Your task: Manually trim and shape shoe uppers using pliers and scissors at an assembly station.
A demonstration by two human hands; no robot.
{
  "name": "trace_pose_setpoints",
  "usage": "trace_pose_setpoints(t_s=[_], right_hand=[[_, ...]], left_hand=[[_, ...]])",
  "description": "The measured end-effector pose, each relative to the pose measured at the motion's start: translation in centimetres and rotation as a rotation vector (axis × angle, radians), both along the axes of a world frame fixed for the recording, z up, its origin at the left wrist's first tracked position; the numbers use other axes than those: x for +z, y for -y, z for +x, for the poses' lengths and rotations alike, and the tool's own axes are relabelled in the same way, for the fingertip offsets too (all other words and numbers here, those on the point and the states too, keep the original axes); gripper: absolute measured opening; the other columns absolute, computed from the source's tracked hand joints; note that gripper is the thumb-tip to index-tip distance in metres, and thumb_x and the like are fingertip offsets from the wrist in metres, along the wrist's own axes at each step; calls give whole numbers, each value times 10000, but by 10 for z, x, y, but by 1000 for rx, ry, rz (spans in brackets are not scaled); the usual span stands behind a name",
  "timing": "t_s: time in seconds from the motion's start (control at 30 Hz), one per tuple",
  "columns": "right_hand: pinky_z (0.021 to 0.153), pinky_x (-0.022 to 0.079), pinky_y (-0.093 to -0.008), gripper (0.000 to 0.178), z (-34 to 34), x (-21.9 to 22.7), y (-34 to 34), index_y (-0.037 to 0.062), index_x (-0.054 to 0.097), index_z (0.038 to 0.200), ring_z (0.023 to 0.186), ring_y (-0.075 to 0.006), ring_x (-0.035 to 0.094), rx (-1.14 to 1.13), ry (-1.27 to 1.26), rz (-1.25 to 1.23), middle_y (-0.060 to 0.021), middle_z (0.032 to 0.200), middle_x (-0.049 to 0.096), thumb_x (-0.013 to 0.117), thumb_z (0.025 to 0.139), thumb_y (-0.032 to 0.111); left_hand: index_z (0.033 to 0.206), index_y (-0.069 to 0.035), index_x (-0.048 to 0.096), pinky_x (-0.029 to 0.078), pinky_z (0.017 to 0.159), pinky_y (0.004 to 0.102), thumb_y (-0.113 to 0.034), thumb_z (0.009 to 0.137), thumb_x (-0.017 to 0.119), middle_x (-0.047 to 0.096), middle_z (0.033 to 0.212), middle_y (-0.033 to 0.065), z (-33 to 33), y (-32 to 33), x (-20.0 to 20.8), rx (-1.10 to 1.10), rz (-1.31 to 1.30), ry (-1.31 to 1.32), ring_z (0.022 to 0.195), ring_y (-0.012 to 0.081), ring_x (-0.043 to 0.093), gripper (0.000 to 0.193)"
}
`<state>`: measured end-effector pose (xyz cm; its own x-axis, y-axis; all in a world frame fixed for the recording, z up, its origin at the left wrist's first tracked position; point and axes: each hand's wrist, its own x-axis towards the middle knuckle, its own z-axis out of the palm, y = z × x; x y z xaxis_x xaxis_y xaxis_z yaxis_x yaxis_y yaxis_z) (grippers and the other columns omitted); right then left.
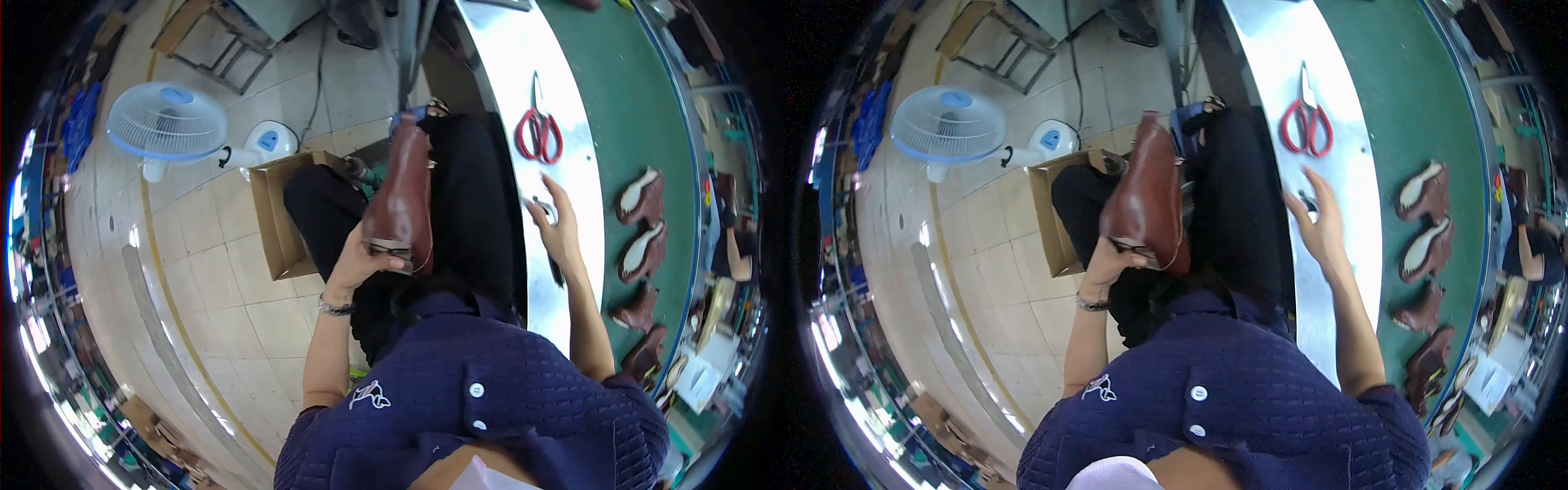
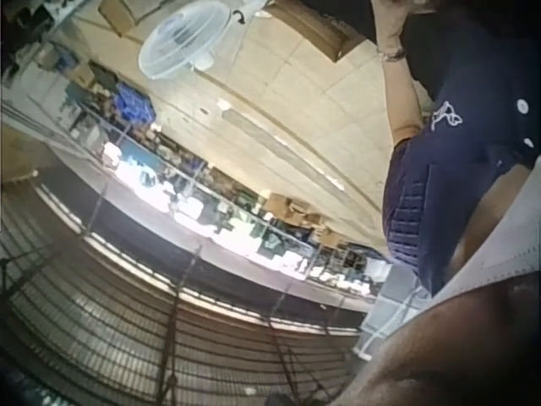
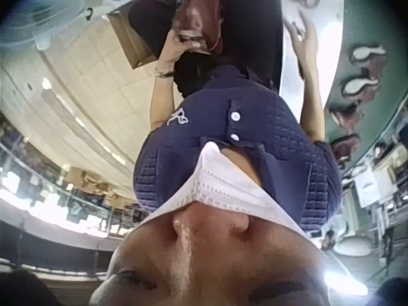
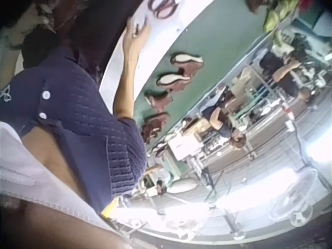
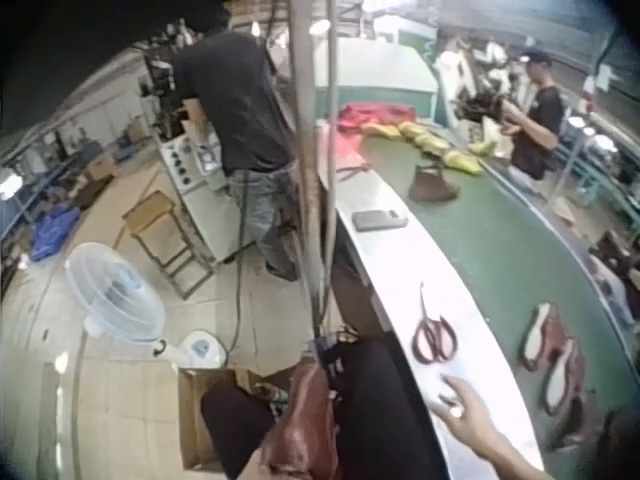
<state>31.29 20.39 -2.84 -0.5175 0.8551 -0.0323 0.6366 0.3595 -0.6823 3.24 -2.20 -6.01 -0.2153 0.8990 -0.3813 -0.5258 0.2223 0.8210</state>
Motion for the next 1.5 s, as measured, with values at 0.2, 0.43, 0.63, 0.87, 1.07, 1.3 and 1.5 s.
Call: trace_pose_setpoints(t_s=[0.2,0.43,0.63,0.87,1.07,1.3,1.5], right_hand=[[981,385,-478,638,104,-36,51,56,445,1400,1151,-406,469,-91,484,185,-242,1227,491,693,852,268],[740,398,-266,432,85,-17,36,-20,513,1291,825,-116,487,-309,11,-662,-30,905,540,481,990,289],[629,489,-254,636,-35,57,27,62,423,1294,736,-153,584,100,-626,-1057,-110,985,579,736,744,116],[610,499,-203,558,-168,118,8,61,440,1410,744,-138,664,405,-121,-1280,-126,989,695,605,881,128],[975,432,-380,700,-207,104,8,111,170,1528,1047,-185,606,453,-79,-1339,-107,1138,613,549,940,122],[661,529,-296,663,-216,104,6,150,90,1543,756,-125,552,601,2,-1176,-48,903,526,457,998,59],[620,524,-297,658,-204,88,22,139,103,1537,677,-124,569,597,39,-932,-63,821,565,464,993,59]], left_hand=[[1353,-8,436,448,933,310,-337,826,764,568,1202,59,-52,21,65,113,-210,-122,1095,150,537,703],[1419,-4,342,440,967,334,-422,859,703,519,1297,131,-55,-11,71,131,-249,-96,1154,192,520,786],[1396,21,354,377,1023,338,-451,908,623,504,1300,173,-52,-37,62,137,-208,-203,1153,216,507,731],[1362,10,446,491,888,294,-196,872,701,514,1316,135,-90,-27,66,301,-82,-213,1045,198,601,589],[1106,5,647,549,789,308,-79,833,702,654,1053,112,-77,-57,68,492,-67,-720,900,203,660,292],[1072,-11,673,529,807,306,-26,879,603,691,1073,158,-84,-52,69,422,-84,-894,946,273,683,206],[1102,-8,673,517,817,282,3,905,568,693,1096,147,-81,-50,67,406,-14,-1049,947,203,684,223]])
